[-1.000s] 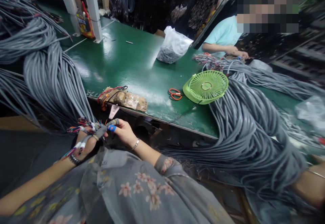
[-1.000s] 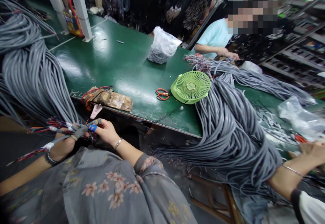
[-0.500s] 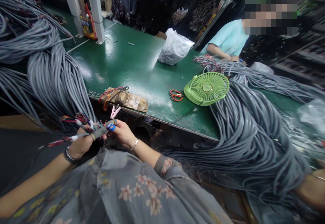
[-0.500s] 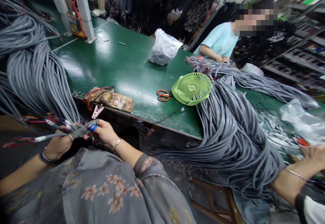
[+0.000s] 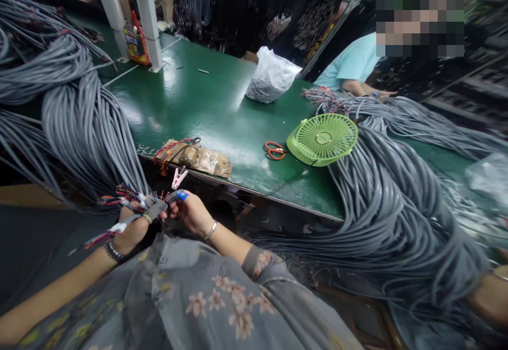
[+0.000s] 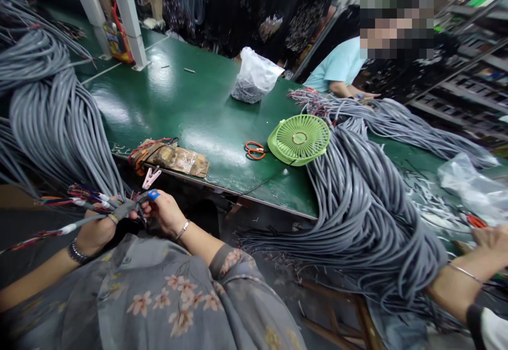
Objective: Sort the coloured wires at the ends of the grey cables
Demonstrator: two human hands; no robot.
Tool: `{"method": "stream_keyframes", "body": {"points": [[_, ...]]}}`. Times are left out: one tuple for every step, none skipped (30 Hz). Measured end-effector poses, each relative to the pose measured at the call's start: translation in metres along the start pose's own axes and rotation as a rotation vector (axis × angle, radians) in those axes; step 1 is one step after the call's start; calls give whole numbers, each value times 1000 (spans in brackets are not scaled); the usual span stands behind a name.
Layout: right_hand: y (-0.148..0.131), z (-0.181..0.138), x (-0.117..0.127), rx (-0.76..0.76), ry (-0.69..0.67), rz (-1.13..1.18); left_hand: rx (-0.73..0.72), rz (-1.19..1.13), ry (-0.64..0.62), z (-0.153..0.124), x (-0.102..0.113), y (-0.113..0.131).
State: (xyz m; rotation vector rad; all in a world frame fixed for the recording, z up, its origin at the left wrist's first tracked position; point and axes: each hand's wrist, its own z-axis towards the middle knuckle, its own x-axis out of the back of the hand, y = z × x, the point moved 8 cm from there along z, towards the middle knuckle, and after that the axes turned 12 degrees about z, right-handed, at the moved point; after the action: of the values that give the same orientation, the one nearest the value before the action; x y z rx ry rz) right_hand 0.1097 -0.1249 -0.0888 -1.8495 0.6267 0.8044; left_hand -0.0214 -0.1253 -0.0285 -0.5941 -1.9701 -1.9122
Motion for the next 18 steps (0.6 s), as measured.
{"method": "stream_keyframes", "body": {"points": [[0,-1,-1,-9,-13,5,4,0,0,0,0,4],[0,-2,-2,-11,-26,1,5,7,-2,-1,1,7],[-1,-3,-4,-10,-39,-13,5,19,-6,-1,1,10],[-2,-3,-5,-3,-47,-34,4,35,-12,-1,1,12],[-2,-3,-7,6,-49,-58,4,55,-17,-1,1,13],[-3,-3,-8,15,-47,-83,1,73,-20,-1,1,13],[-4,-2,-9,23,-41,-105,-4,86,-20,-1,0,13],[-4,-2,-10,29,-34,-122,-9,94,-17,-1,0,13],[-4,-1,-11,32,-26,-130,-12,98,-12,-1,1,12],[-4,-1,-11,37,-15,-132,-13,97,-10,-1,0,12],[-4,0,-11,40,-3,-130,-10,95,-8,-1,0,11],[-4,0,-10,47,10,-126,-3,93,-3,-1,1,11],[-4,0,-9,54,23,-122,4,94,3,-1,1,10],[-4,0,-9,61,33,-120,7,98,14,-2,1,10],[-5,-1,-8,68,42,-118,6,102,31,-2,2,10],[-5,-1,-8,71,47,-115,1,104,49,-2,4,10],[-5,-1,-9,71,48,-109,-5,102,68,-2,5,10],[-4,-2,-9,70,48,-102,-11,99,84,-3,5,10]]}}
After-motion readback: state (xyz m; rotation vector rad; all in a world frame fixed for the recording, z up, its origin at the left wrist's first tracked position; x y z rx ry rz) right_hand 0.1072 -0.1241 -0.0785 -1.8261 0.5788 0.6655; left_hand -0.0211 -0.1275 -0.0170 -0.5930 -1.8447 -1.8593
